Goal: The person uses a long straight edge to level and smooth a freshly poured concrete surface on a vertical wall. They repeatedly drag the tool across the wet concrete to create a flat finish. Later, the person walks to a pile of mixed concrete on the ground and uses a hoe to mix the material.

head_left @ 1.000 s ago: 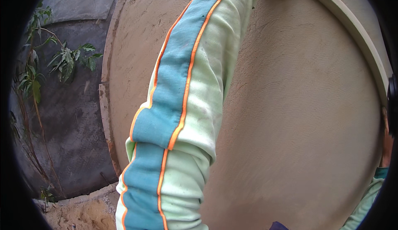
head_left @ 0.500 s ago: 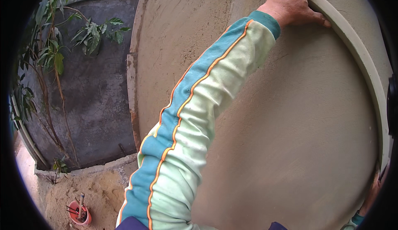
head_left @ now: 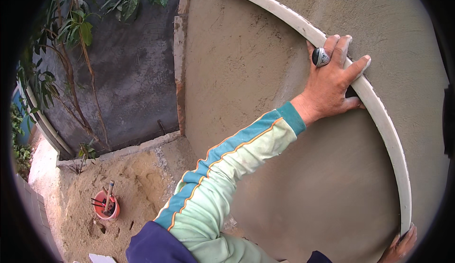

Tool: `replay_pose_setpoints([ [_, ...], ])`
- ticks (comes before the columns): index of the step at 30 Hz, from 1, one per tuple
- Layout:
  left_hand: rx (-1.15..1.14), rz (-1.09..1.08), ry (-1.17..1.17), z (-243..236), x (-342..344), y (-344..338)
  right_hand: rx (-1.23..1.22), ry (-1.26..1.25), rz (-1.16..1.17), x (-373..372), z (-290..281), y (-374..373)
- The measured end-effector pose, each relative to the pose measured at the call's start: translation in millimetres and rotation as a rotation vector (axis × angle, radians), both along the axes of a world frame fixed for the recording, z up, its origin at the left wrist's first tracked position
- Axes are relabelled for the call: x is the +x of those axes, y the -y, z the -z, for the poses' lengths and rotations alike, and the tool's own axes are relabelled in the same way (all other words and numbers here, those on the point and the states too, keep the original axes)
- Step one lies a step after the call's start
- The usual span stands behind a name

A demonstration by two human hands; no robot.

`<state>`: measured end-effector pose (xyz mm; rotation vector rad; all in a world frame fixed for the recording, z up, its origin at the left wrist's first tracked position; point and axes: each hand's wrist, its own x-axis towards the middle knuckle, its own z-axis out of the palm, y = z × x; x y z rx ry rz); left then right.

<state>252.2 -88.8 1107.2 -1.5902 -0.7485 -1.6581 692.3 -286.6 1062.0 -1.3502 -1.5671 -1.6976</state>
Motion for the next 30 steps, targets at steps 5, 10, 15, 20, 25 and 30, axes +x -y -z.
replay_pose_setpoints([
  [5,-0.283,-0.008,0.092,109,-16,8,-0.069,0.073,-0.004,-36,36,-4],
  [10,-0.498,-0.065,0.228,247,-31,13,-0.313,0.068,0.008,-23,101,-11],
  [15,-0.709,-0.004,0.391,355,-24,32,-0.499,0.102,0.015,-6,160,-21],
  [20,-0.943,0.008,0.429,431,-42,85,-0.696,0.084,-0.072,-33,194,-11],
  [25,-1.093,-0.112,0.351,442,-84,129,-1.050,-0.062,-0.004,-83,218,-7],
  [30,-1.456,-0.254,0.394,473,-126,166,-1.634,-0.364,0.089,-103,348,-26],
])
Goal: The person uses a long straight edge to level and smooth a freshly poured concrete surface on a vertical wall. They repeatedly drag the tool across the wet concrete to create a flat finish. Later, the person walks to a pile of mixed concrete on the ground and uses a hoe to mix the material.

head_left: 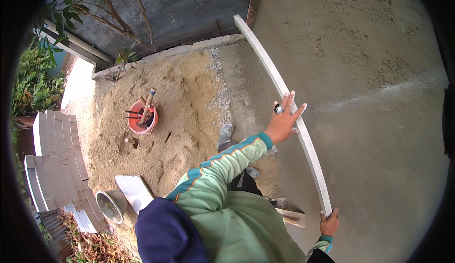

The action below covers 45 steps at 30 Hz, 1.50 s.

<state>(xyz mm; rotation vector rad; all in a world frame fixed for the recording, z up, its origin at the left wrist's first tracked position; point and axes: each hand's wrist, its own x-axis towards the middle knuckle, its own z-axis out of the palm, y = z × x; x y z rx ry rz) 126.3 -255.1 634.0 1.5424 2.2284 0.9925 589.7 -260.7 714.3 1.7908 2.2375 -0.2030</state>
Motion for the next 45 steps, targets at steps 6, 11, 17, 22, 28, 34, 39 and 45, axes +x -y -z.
replay_pose_setpoints([
  [6,-1.011,0.132,0.319,179,-53,133,-0.563,-0.009,0.014,-51,216,-13],
  [11,-0.939,-0.086,1.039,240,-102,255,-0.981,-0.164,0.293,-98,192,-15],
  [17,-0.876,-0.133,1.240,291,-154,264,-1.183,-0.932,0.840,-172,65,-34],
  [22,-0.950,-0.063,0.939,274,-198,242,-0.972,-1.511,0.817,-228,9,-61],
  [28,-0.873,-0.196,0.719,242,-224,225,-0.847,-1.717,0.532,-322,-29,-67],
  [34,-0.901,-0.271,0.728,263,-222,253,-0.721,-1.829,0.280,-396,-49,-52],
  [39,-0.969,-0.202,0.675,258,-214,269,-0.243,-1.430,0.238,-370,-25,-47],
  [45,-0.978,-0.072,0.525,235,-209,237,0.379,-1.521,-0.116,-347,-73,-16],
])
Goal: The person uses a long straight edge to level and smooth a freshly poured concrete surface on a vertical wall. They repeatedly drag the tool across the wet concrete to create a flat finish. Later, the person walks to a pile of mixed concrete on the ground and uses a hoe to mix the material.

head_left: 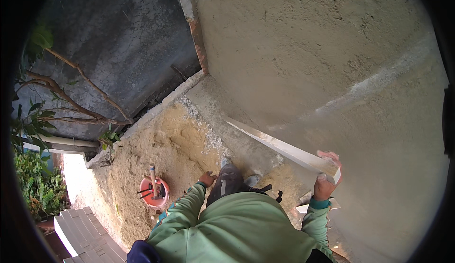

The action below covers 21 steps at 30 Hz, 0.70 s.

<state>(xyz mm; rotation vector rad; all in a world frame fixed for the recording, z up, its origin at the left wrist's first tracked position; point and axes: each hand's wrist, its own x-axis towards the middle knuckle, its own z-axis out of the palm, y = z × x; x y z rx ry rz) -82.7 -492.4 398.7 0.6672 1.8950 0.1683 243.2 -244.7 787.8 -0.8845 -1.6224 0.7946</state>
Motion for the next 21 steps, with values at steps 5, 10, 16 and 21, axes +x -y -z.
replay_pose_setpoints([
  [5,0.126,0.239,-0.038,30,8,-33,-0.006,-0.654,-0.068,50,-64,25],
  [10,0.241,0.286,0.007,26,45,-88,0.008,-0.527,0.129,117,-100,43],
  [16,0.247,0.406,-0.062,22,54,-92,-0.043,-0.548,0.286,200,-76,40],
  [21,0.105,0.465,0.007,12,79,-118,-0.085,-0.421,0.547,292,37,42],
])
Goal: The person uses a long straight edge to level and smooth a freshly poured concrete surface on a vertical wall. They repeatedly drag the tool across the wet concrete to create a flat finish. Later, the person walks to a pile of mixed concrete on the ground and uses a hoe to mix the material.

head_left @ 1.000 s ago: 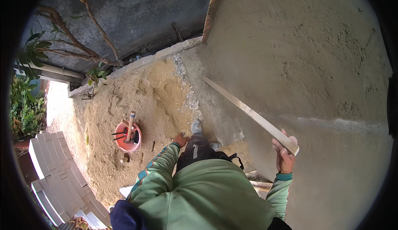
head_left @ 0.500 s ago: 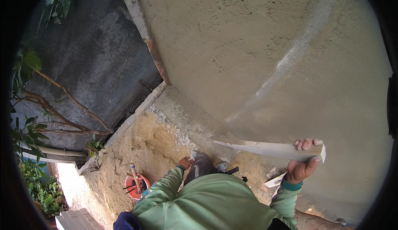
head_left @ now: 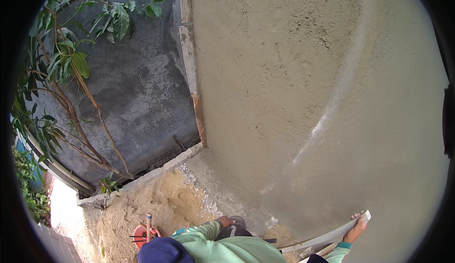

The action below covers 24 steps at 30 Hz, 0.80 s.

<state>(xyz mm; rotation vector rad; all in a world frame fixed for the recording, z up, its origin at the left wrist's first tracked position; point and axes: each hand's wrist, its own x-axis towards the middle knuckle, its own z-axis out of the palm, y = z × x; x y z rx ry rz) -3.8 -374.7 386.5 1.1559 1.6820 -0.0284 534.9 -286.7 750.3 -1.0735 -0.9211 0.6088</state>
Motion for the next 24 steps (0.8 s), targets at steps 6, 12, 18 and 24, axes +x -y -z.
replay_pose_setpoints([
  [6,-0.093,-0.323,0.308,15,-28,38,-0.139,0.319,0.304,-6,0,11],
  [12,-0.052,0.034,0.027,-30,-47,25,-0.227,0.099,0.528,59,51,1],
  [18,-0.030,0.100,-0.042,-50,-92,-17,-0.447,0.419,0.451,83,132,4],
  [24,0.032,0.263,-0.094,-73,-99,-89,-1.117,0.538,0.513,-1,342,142],
])
